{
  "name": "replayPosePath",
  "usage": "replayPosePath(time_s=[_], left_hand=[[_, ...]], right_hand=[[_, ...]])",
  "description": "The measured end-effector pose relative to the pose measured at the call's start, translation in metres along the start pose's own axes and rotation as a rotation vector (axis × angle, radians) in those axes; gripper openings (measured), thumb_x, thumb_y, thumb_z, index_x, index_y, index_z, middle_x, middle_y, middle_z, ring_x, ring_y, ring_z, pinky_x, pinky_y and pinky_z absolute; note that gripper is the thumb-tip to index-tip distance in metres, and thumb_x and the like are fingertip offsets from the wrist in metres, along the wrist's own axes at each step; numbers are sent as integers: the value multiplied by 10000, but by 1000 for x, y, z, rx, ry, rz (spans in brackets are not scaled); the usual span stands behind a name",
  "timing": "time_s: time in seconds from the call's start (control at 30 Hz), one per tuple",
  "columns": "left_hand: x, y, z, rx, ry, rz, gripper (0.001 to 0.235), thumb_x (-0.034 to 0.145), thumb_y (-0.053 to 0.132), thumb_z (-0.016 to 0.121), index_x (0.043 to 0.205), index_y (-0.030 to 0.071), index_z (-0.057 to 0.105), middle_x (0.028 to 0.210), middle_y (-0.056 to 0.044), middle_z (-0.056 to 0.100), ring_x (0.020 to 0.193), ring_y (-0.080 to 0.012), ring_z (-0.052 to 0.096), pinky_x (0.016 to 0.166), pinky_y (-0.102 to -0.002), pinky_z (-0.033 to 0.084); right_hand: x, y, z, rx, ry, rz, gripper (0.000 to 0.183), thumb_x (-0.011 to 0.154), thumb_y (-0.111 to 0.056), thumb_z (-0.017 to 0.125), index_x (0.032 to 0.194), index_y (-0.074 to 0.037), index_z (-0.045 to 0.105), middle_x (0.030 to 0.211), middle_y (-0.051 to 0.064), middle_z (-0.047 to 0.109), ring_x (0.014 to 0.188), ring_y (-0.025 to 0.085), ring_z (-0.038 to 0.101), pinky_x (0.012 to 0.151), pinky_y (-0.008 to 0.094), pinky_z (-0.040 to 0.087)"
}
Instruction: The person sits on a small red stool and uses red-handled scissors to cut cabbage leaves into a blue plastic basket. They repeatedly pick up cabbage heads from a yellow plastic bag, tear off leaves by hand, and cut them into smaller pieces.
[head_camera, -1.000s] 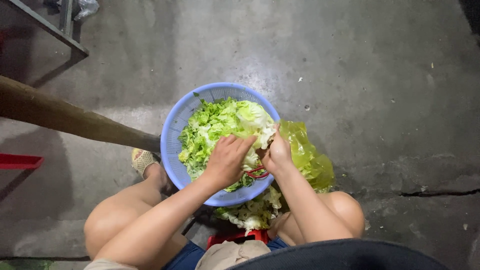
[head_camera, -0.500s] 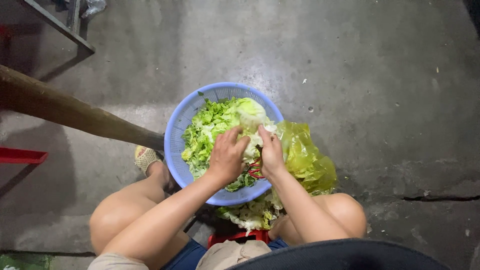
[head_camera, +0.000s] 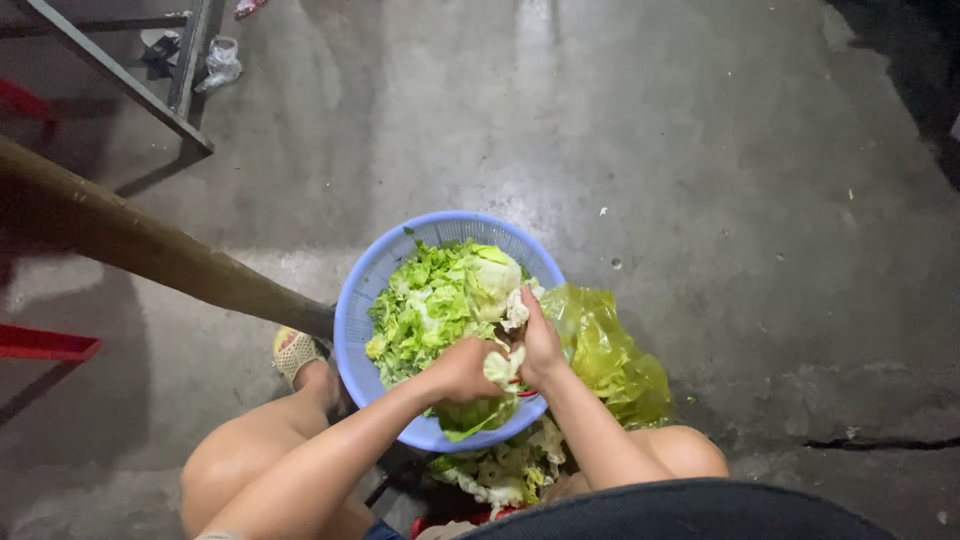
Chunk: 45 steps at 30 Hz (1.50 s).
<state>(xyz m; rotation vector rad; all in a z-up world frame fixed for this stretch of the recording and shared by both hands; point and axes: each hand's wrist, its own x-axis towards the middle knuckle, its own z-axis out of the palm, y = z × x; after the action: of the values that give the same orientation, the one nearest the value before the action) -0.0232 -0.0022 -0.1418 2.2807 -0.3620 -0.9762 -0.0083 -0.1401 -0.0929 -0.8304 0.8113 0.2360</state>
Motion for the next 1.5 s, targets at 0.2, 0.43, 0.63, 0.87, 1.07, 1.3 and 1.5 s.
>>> replayPosePath(time_s=[0.2, 0.43, 0.63, 0.87, 1.07, 1.3, 1.5], left_hand=[[-14, 0, -54, 173, 26, -45, 596, 660, 286, 860, 1241, 234, 742, 1105, -215, 754, 1120, -425, 706, 988, -522, 561], [-8, -30, -91, -74, 169, -148, 618, 613, 297, 856, 1219, 322, 733, 1118, -154, 759, 1145, -361, 695, 974, -491, 557], [-23, 0, -87, -382, 160, -18, 595, 621, 182, 817, 1209, 233, 745, 1131, -175, 746, 1110, -329, 705, 921, -455, 556], [-18, 2, -83, -613, 266, 63, 648, 630, 66, 785, 1260, 209, 736, 1114, -149, 719, 1050, -255, 663, 906, -414, 548], [-25, 30, -83, -736, 380, 52, 773, 636, 56, 812, 1374, 162, 608, 1120, -175, 672, 1026, -266, 645, 882, -417, 560], [-29, 44, -67, -821, 359, -9, 1158, 675, 308, 923, 1603, 97, 262, 1465, -273, 328, 1403, -523, 369, 1192, -622, 291], [-45, 56, -94, -740, 179, 124, 1384, 627, 389, 981, 1660, 173, 87, 1634, -394, -31, 1446, -665, 176, 1153, -734, 257]], right_hand=[[123, 39, -94, -616, 156, -101, 922, 831, -545, 865, 1296, 173, 519, 1323, 355, 445, 1218, 493, 554, 803, 557, 610], [46, 1, -58, -1192, 284, -187, 789, 898, -618, 690, 1425, -94, 425, 1443, 220, 526, 1316, 401, 553, 1078, 564, 487], [13, 27, -27, -698, -411, -466, 628, 1080, -463, 367, 1469, 19, 475, 1547, 270, 417, 1479, 478, 295, 1202, 595, 281], [-13, 14, -8, -407, -196, -538, 356, 1062, -314, 556, 1235, -39, 702, 1150, 156, 731, 1113, 235, 650, 1006, 413, 517], [-5, 34, -10, -486, -335, -566, 416, 1092, -298, 447, 1376, -52, 624, 1332, 140, 653, 1264, 225, 551, 1123, 462, 410], [22, 50, -34, -567, -495, -447, 571, 659, 100, 883, 1140, -50, 615, 1009, 74, 749, 934, 182, 697, 808, 386, 602], [4, 47, -30, -625, -521, -507, 504, 635, 83, 907, 1073, -4, 673, 879, 101, 743, 858, 189, 706, 788, 389, 602]])
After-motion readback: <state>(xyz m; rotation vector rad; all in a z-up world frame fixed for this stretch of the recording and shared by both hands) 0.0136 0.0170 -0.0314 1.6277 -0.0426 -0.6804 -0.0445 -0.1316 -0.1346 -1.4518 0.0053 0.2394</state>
